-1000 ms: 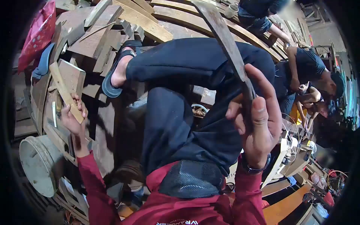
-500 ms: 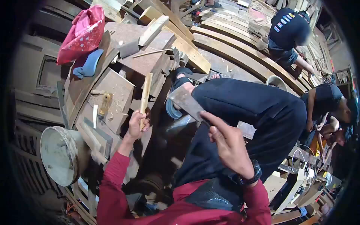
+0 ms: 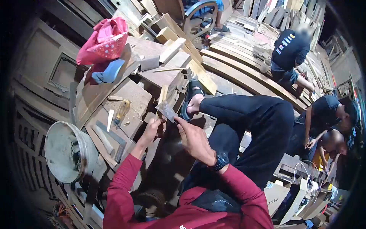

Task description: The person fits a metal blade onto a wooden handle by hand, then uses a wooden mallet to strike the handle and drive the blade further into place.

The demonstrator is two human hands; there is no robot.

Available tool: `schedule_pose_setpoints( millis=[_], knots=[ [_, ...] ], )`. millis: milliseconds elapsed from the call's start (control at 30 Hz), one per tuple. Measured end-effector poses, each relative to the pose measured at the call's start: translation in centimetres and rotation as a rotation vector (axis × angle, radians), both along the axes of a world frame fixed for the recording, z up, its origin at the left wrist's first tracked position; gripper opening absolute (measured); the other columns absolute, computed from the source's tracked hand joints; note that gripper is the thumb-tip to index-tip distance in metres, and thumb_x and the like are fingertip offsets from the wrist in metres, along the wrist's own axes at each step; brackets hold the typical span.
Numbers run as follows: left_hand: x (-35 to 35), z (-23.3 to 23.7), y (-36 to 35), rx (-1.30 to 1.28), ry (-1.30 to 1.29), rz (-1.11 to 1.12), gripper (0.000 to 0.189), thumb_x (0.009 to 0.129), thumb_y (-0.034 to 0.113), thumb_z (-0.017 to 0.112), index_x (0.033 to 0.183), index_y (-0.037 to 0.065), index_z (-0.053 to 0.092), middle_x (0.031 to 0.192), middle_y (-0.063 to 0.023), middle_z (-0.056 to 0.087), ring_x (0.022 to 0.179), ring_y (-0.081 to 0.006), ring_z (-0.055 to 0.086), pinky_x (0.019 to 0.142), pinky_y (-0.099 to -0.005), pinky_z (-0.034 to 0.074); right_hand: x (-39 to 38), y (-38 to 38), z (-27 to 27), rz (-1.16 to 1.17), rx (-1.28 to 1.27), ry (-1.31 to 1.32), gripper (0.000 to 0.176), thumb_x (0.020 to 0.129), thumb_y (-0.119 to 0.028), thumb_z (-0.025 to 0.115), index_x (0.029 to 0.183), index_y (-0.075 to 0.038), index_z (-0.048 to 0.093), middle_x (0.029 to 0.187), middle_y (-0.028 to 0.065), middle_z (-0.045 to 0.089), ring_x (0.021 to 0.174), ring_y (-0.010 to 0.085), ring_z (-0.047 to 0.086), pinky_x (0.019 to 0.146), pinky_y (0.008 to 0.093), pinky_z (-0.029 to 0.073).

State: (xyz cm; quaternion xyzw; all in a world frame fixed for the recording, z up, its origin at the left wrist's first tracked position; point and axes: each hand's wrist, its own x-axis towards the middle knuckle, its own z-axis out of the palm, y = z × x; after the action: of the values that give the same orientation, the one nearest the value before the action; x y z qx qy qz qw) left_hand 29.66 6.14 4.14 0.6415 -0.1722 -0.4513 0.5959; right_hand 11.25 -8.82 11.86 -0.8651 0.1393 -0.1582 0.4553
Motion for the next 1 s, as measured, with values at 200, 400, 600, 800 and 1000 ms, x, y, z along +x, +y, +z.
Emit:
schedule_pose_setpoints(
  millis=[200,400,600,800,1000],
  knots=[
    [-6.2,3.8,-0.8,-0.013,0.067,0.15,0.025,0.102,0.026,0.053,0.087,0.007,0.062,0.063,0.0036,0.05,0.05,-0.0069,0.043,0.046,-0.0263,0.032,-3.5,-0.1,1.8,-0.012,-0.089,0.025,0.033,0.103,-0.012,0.054,0.136,-0.007,0.06,0.101,0.0248,0.07,0.089,0.0432,0.068,0.075,0.0475,0.054],
    [-18.1,2.8,-2.2,-0.121,0.4,0.366,0.025,0.103,0.024,0.051,0.089,0.004,0.057,0.075,-0.0014,0.055,0.057,-0.0111,0.054,0.051,-0.028,0.043,-10.4,1.5,4.5,-0.031,-0.133,0.198,0.034,0.099,-0.005,0.057,0.134,-0.005,0.062,0.108,0.0262,0.071,0.096,0.0411,0.072,0.079,0.0437,0.057],
    [-28.7,-3.6,-3.2,-0.23,0.437,0.478,0.025,0.104,0.026,0.05,0.102,0.003,0.06,0.083,-0.0039,0.062,0.071,-0.009,0.059,0.06,-0.0273,0.049,-15.6,1.9,3.0,-0.032,-0.069,0.37,0.036,0.095,-0.013,0.069,0.13,-0.005,0.065,0.092,0.0227,0.073,0.081,0.0383,0.072,0.068,0.0421,0.056],
    [-29.9,-6.1,-3.6,-0.134,0.147,0.438,0.026,0.102,0.021,0.05,0.111,-0.002,0.058,0.084,-0.0085,0.066,0.076,-0.0187,0.062,0.068,-0.0386,0.051,-15.4,1.4,0.7,-0.036,-0.14,0.213,0.035,0.094,-0.012,0.068,0.129,-0.006,0.067,0.089,0.0221,0.072,0.077,0.0383,0.072,0.066,0.0421,0.056],
    [-29.2,-4.0,-3.9,-0.101,0.12,0.605,0.03,0.101,0.024,0.056,0.091,-0.004,0.062,0.073,-0.0112,0.065,0.069,-0.0166,0.062,0.061,-0.0375,0.048,-15.5,1.1,1.8,0.053,-0.236,0.266,0.035,0.096,-0.011,0.066,0.129,-0.004,0.068,0.085,0.0239,0.072,0.072,0.0362,0.072,0.065,0.0391,0.055]
  ],
)
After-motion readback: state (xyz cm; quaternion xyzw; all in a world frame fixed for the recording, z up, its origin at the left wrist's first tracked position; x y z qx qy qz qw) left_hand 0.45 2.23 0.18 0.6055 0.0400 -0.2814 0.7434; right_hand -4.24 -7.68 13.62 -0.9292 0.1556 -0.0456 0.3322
